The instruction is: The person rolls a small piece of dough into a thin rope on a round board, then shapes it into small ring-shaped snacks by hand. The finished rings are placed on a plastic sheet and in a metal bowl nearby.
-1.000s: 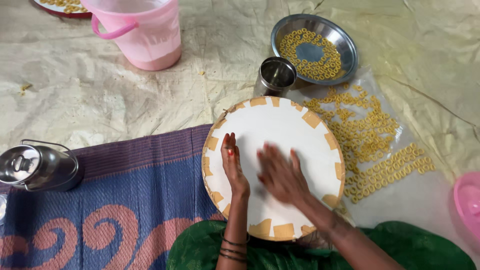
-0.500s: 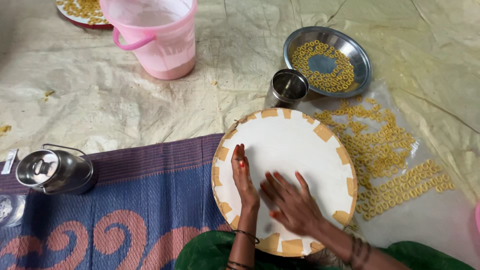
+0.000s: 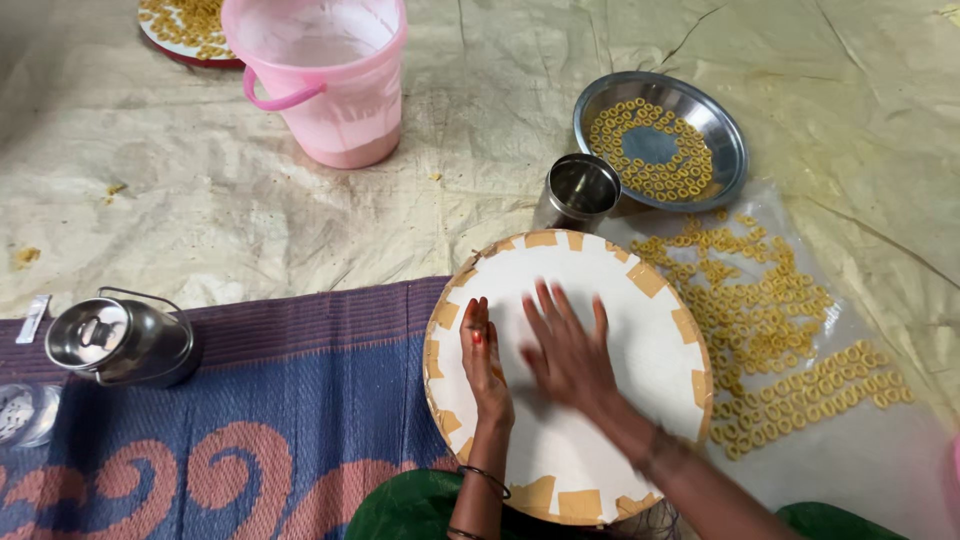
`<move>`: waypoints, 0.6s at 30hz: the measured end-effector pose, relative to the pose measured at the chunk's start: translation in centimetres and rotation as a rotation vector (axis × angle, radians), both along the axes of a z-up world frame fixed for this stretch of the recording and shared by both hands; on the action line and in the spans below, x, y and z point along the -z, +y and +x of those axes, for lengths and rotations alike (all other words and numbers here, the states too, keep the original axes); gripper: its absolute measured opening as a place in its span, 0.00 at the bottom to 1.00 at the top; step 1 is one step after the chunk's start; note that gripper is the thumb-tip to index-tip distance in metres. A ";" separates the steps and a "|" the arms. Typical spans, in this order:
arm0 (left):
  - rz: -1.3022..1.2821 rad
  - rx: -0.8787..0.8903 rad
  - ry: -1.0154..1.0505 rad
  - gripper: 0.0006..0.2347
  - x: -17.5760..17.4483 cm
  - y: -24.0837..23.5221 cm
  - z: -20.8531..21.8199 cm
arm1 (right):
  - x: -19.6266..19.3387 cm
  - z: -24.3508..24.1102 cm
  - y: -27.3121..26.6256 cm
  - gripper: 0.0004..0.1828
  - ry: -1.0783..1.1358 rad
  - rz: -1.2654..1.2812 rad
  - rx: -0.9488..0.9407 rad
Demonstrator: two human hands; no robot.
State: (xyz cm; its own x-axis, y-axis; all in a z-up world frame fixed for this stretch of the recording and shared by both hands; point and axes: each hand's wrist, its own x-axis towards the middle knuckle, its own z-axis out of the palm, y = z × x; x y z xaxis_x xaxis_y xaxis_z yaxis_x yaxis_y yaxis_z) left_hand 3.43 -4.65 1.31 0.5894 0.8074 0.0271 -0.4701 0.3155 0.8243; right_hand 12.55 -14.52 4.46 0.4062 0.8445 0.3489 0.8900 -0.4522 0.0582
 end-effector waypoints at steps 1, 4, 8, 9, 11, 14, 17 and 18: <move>0.004 0.002 -0.008 0.30 0.0 -0.1 0.1 | 0.2 -1.9 -1.7 0.39 0.017 -0.049 0.010; 0.010 0.003 -0.005 0.30 -0.1 -0.3 -0.2 | 0.2 -6.4 -5.7 0.36 0.121 -0.115 -0.010; 0.003 -0.003 -0.015 0.31 -0.2 -0.3 -0.2 | 0.3 -6.5 -4.9 0.34 0.030 -0.108 0.030; 0.000 -0.003 -0.029 0.31 -0.2 -0.4 -0.3 | 0.4 -5.3 -3.7 0.34 -0.005 -0.083 0.041; 0.008 0.002 -0.015 0.31 -0.3 -0.4 -0.1 | 0.2 -2.1 -0.8 0.33 0.076 0.013 0.039; -0.001 0.013 -0.009 0.32 -0.4 -0.3 -0.2 | -0.6 2.7 3.6 0.30 0.035 -0.084 0.106; -0.001 0.013 0.001 0.32 -0.2 -0.2 0.1 | -1.1 3.4 4.2 0.31 0.082 -0.074 0.071; -0.001 0.012 0.014 0.32 0.1 -0.3 0.0 | -0.9 2.6 3.5 0.31 0.086 -0.076 0.040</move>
